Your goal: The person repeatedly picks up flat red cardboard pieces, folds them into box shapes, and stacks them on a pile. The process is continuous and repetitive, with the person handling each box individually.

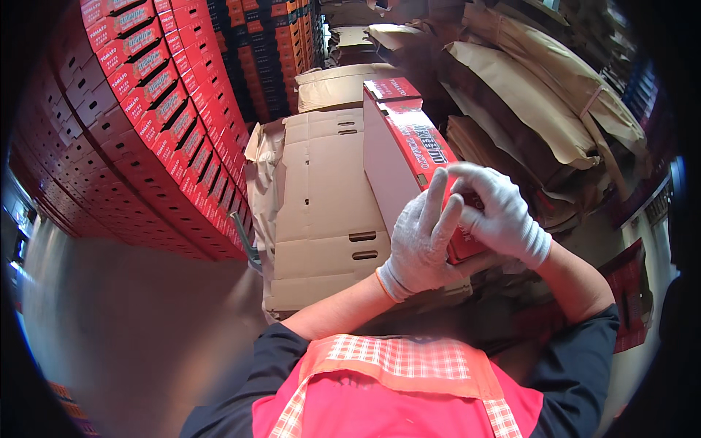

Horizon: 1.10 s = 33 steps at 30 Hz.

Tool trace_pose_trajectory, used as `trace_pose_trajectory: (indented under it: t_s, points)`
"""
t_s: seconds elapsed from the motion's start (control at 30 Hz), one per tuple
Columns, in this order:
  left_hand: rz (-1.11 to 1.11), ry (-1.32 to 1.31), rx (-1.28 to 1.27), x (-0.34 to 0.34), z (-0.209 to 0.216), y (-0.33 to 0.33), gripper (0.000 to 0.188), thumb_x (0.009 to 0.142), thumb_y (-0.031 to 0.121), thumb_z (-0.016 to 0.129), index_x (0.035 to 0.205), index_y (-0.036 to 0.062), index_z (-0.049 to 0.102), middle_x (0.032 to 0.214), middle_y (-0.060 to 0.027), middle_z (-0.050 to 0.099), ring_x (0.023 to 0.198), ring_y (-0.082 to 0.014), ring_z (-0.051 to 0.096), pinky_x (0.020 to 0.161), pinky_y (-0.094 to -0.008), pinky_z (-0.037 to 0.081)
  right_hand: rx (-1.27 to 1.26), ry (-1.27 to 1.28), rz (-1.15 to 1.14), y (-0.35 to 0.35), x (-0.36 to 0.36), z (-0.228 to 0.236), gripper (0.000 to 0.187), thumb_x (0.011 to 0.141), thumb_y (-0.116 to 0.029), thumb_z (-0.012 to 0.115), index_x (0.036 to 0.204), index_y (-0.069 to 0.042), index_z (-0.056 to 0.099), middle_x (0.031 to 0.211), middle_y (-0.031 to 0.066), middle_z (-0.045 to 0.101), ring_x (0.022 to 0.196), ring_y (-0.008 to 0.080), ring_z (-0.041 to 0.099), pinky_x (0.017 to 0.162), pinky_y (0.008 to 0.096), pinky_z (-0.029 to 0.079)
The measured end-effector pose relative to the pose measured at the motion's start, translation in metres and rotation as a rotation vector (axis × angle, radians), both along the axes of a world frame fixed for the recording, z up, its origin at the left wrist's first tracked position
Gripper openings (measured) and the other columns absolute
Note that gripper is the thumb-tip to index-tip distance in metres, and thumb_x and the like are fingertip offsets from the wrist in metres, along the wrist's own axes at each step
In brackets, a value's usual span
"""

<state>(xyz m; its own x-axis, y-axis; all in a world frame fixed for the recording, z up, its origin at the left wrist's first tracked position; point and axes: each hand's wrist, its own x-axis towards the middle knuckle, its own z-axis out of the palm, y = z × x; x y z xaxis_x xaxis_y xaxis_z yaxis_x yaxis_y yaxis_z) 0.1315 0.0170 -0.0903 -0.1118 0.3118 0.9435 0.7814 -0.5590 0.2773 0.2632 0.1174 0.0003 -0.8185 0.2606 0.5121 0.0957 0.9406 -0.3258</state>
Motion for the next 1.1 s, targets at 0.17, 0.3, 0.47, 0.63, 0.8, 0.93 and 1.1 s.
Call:
trace_pose_trajectory:
  t_s: [0.17, 0.3, 0.47, 0.63, 0.8, 0.93, 1.1]
  points:
    - [0.017, -0.287, -0.266, 0.019, -0.013, -0.004, 0.147, 0.060, 0.045, 0.091, 0.157, 0.0069, -0.014, 0.156, -0.0287, 0.016, 0.139, -0.0436, 0.035, 0.113, -0.0495, 0.034, -0.483, -0.381, -0.189, -0.007, -0.031, 0.030, 0.034, 0.074, -0.031, 0.075, 0.086, -0.003, 0.058, 0.075, 0.0111, 0.059, 0.071, 0.0193, 0.057, 0.068, 0.0342, 0.047]
    - [-0.323, -0.558, -0.472, 0.025, -0.024, -0.003, 0.130, 0.064, 0.023, 0.091, 0.154, 0.0069, 0.000, 0.148, -0.0179, 0.030, 0.139, -0.0305, 0.037, 0.112, -0.0443, 0.037, -0.357, -0.487, -0.262, -0.004, -0.055, 0.023, 0.022, 0.074, -0.021, 0.069, 0.081, -0.004, 0.057, 0.067, 0.0102, 0.059, 0.063, 0.0266, 0.060, 0.066, 0.0390, 0.049]
    - [-0.612, -0.675, -0.511, 0.026, -0.025, -0.005, 0.104, 0.064, 0.017, 0.091, 0.145, 0.0086, 0.027, 0.140, -0.0108, 0.046, 0.131, -0.0221, 0.048, 0.109, -0.0387, 0.041, 0.235, -0.220, 0.172, -0.010, -0.089, -0.005, 0.012, 0.075, -0.013, 0.067, 0.079, -0.007, 0.057, 0.073, 0.0119, 0.063, 0.073, 0.0350, 0.064, 0.067, 0.0461, 0.049]
    - [-0.225, -0.489, -0.276, -0.001, -0.022, -0.028, 0.103, 0.067, 0.042, 0.089, 0.148, 0.0067, 0.036, 0.142, -0.0221, 0.043, 0.135, -0.0386, 0.041, 0.109, -0.0481, 0.036, -0.228, -0.125, 0.232, -0.042, -0.129, 0.003, 0.015, 0.085, -0.017, 0.068, 0.092, -0.004, 0.064, 0.081, 0.0096, 0.066, 0.077, 0.0226, 0.066, 0.073, 0.0368, 0.052]
    - [0.074, 0.017, -0.236, -0.089, -0.043, -0.104, 0.082, 0.072, 0.040, 0.085, 0.141, 0.0075, 0.054, 0.156, -0.0302, 0.026, 0.144, -0.0471, 0.031, 0.115, -0.0557, 0.030, -0.514, 0.047, 0.412, -0.056, -0.129, 0.017, 0.020, 0.089, -0.018, 0.070, 0.101, -0.003, 0.066, 0.087, 0.0054, 0.067, 0.080, 0.0142, 0.061, 0.075, 0.0290, 0.051]
    - [0.297, -0.130, -0.550, -0.151, -0.094, -0.198, 0.079, 0.075, 0.032, 0.083, 0.140, -0.0009, 0.052, 0.145, -0.0309, 0.045, 0.137, -0.0424, 0.045, 0.113, -0.0446, 0.038, -0.087, -0.234, 0.354, -0.059, -0.115, -0.038, 0.076, 0.076, -0.046, 0.080, 0.134, -0.005, 0.054, 0.123, 0.0138, 0.062, 0.116, 0.0269, 0.060, 0.098, 0.0402, 0.047]
    - [0.299, -0.796, -0.850, -0.172, -0.167, -0.233, 0.074, 0.089, 0.032, 0.073, 0.144, -0.0076, 0.043, 0.146, -0.0268, 0.048, 0.138, -0.0331, 0.046, 0.115, -0.0376, 0.035, 0.152, -0.623, 0.033, -0.093, -0.130, -0.163, 0.086, 0.068, -0.039, 0.081, 0.140, -0.009, 0.046, 0.108, 0.0132, 0.062, 0.101, 0.0300, 0.062, 0.087, 0.0407, 0.046]
